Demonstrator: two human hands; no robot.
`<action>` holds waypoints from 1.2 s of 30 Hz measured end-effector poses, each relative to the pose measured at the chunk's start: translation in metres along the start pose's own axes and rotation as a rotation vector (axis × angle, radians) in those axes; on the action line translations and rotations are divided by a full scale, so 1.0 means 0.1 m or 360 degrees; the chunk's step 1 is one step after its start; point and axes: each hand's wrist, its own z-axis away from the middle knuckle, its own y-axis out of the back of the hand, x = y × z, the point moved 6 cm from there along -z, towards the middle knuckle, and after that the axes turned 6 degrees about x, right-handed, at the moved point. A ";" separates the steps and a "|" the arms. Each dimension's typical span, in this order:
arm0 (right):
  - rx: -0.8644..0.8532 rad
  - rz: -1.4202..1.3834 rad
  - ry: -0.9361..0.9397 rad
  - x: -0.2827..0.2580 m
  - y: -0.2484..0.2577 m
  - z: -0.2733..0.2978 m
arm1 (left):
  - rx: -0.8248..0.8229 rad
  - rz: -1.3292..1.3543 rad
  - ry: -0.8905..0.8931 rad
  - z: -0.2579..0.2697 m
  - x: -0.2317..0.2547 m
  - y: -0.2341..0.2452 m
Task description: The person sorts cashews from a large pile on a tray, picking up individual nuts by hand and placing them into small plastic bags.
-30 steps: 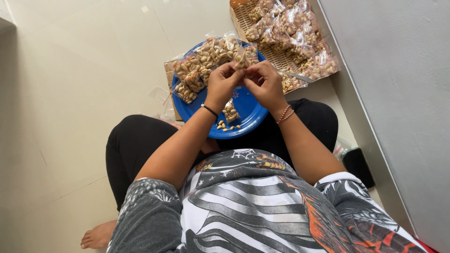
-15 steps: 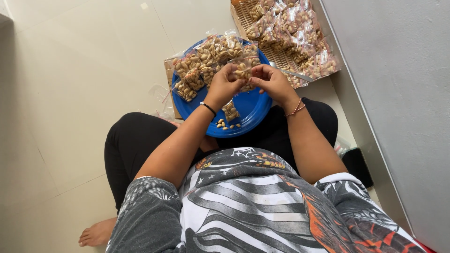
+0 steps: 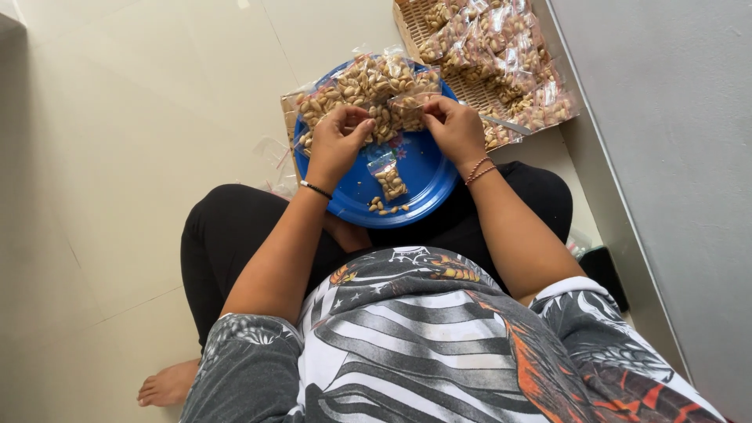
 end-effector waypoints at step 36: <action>-0.0426 0.0113 0.0844 -0.69 -0.02 0.57 | -0.0317 -0.0949 -0.0606 0.49 0.30 -0.36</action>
